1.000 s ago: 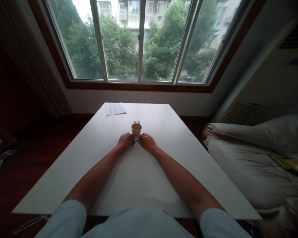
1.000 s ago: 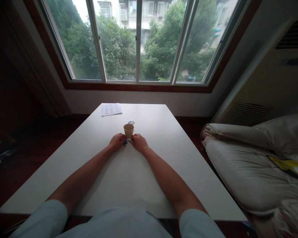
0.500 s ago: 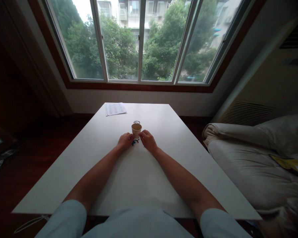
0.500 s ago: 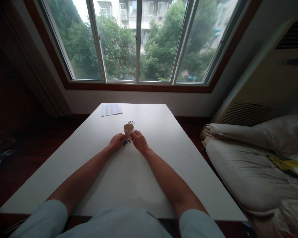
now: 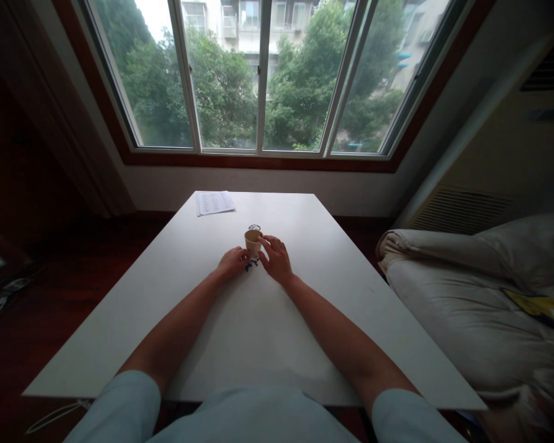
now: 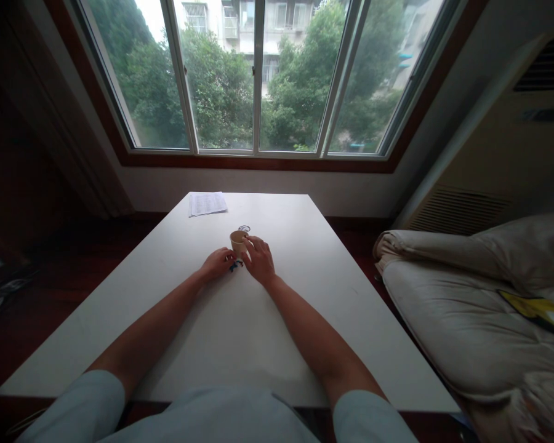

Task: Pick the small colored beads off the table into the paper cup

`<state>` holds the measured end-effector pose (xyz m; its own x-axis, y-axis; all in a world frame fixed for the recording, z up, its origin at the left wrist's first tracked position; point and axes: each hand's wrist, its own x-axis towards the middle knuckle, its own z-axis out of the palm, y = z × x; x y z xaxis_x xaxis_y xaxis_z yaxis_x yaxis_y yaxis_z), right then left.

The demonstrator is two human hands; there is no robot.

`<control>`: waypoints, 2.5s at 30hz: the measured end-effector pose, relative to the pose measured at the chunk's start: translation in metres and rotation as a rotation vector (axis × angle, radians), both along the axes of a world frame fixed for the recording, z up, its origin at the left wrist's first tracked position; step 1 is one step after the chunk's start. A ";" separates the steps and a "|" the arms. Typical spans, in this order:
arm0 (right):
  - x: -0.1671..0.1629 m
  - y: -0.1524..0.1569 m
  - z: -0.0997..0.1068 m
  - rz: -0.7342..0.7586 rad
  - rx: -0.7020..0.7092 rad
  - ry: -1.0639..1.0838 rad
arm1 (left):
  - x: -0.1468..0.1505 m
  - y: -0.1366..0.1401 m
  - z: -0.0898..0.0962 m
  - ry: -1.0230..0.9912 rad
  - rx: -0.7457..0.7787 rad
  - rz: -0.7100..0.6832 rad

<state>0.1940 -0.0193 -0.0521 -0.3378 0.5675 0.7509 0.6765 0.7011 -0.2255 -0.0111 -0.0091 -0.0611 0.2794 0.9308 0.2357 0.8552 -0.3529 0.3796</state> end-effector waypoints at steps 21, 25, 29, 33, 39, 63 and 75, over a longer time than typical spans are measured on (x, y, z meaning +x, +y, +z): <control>-0.001 0.007 -0.007 -0.008 -0.088 -0.069 | -0.011 -0.005 0.021 0.223 -0.061 -0.106; 0.000 0.006 -0.006 -0.004 -0.096 -0.046 | -0.006 -0.006 0.018 0.200 -0.050 -0.101; 0.000 0.004 -0.003 0.002 -0.096 -0.031 | -0.002 -0.008 0.017 0.197 -0.043 -0.103; 0.000 0.001 0.000 0.003 -0.104 -0.006 | 0.000 -0.011 0.017 0.196 -0.031 -0.104; 0.000 0.002 0.000 0.006 -0.091 0.044 | 0.003 -0.014 0.017 0.200 -0.044 -0.074; 0.007 0.014 -0.011 -0.070 -0.102 0.244 | 0.011 -0.017 0.035 0.075 0.054 -0.031; 0.008 0.026 -0.024 -0.056 -0.144 0.356 | 0.026 -0.015 0.052 -0.295 0.287 -0.031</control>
<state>0.2020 0.0063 -0.0758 -0.0355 0.6861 0.7266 0.5746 0.6089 -0.5469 0.0154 -0.0239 -0.0086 0.1876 0.8077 0.5590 0.7118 -0.5040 0.4892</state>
